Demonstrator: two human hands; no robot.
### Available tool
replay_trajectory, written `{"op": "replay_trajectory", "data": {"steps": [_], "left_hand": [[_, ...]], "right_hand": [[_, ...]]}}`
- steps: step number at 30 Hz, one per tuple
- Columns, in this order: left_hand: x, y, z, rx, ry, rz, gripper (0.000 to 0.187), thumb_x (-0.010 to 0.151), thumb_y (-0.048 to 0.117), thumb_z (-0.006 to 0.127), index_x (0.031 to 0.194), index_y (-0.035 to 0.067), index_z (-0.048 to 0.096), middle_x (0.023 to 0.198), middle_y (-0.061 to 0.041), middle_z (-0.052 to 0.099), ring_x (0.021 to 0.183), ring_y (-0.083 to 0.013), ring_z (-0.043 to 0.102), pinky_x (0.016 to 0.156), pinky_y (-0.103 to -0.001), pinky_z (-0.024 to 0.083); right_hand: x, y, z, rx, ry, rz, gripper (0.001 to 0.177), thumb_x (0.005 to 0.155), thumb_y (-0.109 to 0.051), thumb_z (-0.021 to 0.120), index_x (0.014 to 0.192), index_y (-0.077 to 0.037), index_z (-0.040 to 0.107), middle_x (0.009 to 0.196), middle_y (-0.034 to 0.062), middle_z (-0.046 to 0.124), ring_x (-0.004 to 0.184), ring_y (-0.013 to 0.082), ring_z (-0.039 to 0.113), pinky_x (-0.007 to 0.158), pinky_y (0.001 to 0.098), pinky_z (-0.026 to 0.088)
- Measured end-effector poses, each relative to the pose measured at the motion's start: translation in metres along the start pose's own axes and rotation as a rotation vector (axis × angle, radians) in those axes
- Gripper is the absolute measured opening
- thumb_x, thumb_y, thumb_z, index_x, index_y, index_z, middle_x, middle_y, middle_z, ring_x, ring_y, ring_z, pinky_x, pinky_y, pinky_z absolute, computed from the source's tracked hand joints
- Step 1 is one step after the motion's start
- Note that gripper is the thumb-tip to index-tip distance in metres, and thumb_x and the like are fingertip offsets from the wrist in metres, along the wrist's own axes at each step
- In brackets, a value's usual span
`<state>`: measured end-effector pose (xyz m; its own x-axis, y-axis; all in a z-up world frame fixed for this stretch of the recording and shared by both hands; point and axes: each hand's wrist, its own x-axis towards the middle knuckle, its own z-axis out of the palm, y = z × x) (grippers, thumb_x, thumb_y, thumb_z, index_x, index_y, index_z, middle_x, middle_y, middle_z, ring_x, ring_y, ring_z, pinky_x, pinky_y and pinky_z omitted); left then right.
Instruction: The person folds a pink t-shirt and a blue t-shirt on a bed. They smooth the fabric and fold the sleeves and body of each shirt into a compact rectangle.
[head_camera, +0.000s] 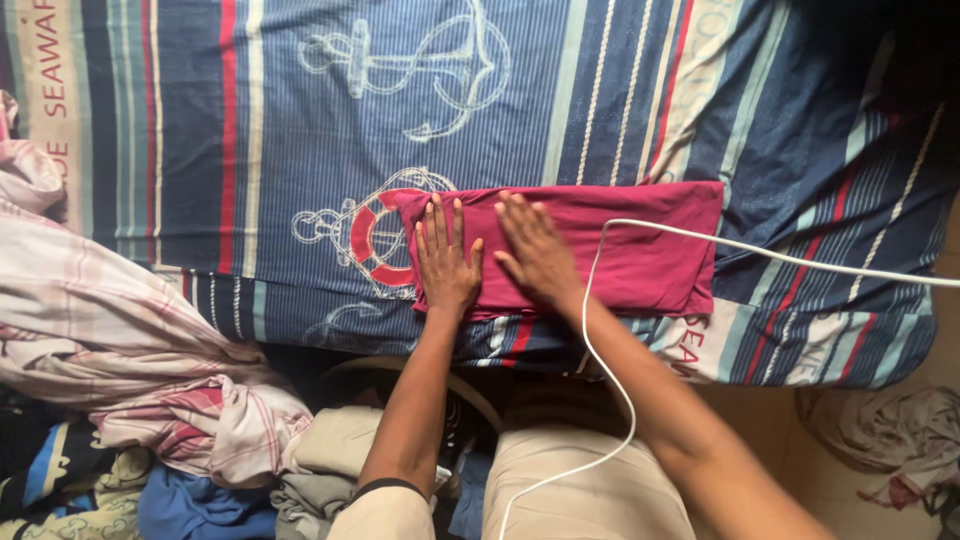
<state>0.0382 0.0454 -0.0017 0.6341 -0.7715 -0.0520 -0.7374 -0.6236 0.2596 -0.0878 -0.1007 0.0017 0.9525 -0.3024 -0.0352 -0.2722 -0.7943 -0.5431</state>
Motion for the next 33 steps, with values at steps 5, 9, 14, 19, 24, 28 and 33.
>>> {"op": "replay_trajectory", "data": {"steps": [5,9,14,19,24,28,33], "left_hand": [[0.0,0.002,-0.003,0.001,0.005,-0.007,0.071,0.108,0.048,0.043,0.167,0.017,0.018,0.173,-0.016,0.015,0.16,-0.0327,0.017,0.13,-0.052,0.015],[0.001,0.002,-0.004,-0.002,0.0,-0.021,0.071,0.107,0.048,0.044,0.167,0.018,0.019,0.173,-0.015,0.015,0.16,-0.0322,0.018,0.131,-0.051,0.016],[0.004,0.01,-0.011,0.042,0.014,-0.023,0.072,0.106,0.043,0.045,0.167,0.016,0.018,0.173,-0.017,0.014,0.16,-0.0314,0.016,0.13,-0.05,0.015],[0.013,0.072,-0.007,-0.014,0.012,-0.144,0.074,0.099,0.023,0.042,0.165,0.002,0.014,0.174,-0.021,0.01,0.162,-0.033,0.007,0.133,-0.051,0.008],[0.007,0.167,0.021,-0.383,-0.137,0.175,0.074,0.103,0.027,0.045,0.168,0.006,0.017,0.178,-0.015,0.011,0.168,-0.0273,0.004,0.138,-0.046,0.002],[0.009,0.187,0.043,-0.289,-0.162,0.322,0.082,0.104,0.048,0.046,0.167,0.008,0.012,0.176,-0.016,0.007,0.164,-0.0278,0.003,0.134,-0.047,0.0],[0.014,0.122,0.026,-0.107,-0.047,0.118,0.086,0.104,0.058,0.045,0.168,0.014,0.007,0.175,-0.013,0.003,0.163,-0.0296,-0.001,0.132,-0.047,-0.001]], "right_hand": [[-0.049,0.067,-0.042,-0.122,0.058,0.194,0.083,0.108,-0.051,0.05,0.168,-0.003,0.018,0.176,0.0153,0.012,0.163,0.0299,0.004,0.132,0.0463,-0.001],[-0.086,0.106,-0.074,-0.176,0.08,0.404,0.087,0.106,-0.056,0.049,0.169,-0.005,0.015,0.177,0.0153,0.009,0.164,0.0263,0.005,0.132,0.0507,0.0],[-0.099,0.13,-0.076,-0.169,0.116,0.473,0.093,0.104,-0.061,0.045,0.167,-0.001,0.014,0.176,0.0181,0.007,0.164,0.03,0.004,0.132,0.0536,0.001],[-0.101,0.135,-0.069,-0.179,0.09,0.487,0.093,0.105,-0.062,0.044,0.168,-0.001,0.012,0.176,0.0175,0.005,0.164,0.0304,0.002,0.132,0.0541,0.002],[-0.103,0.135,-0.067,-0.245,0.084,0.456,0.093,0.106,-0.059,0.046,0.167,0.001,0.01,0.176,0.0197,0.004,0.164,0.0325,0.001,0.132,0.0549,0.002],[-0.1,0.135,-0.068,-0.284,0.089,0.437,0.093,0.107,-0.057,0.048,0.167,0.003,0.011,0.176,0.0206,0.005,0.164,0.0327,0.002,0.133,0.0549,0.002],[-0.098,0.127,-0.074,-0.197,0.075,0.485,0.092,0.105,-0.054,0.05,0.167,0.004,0.014,0.176,0.0212,0.007,0.164,0.033,0.004,0.132,0.0541,0.002]]}}
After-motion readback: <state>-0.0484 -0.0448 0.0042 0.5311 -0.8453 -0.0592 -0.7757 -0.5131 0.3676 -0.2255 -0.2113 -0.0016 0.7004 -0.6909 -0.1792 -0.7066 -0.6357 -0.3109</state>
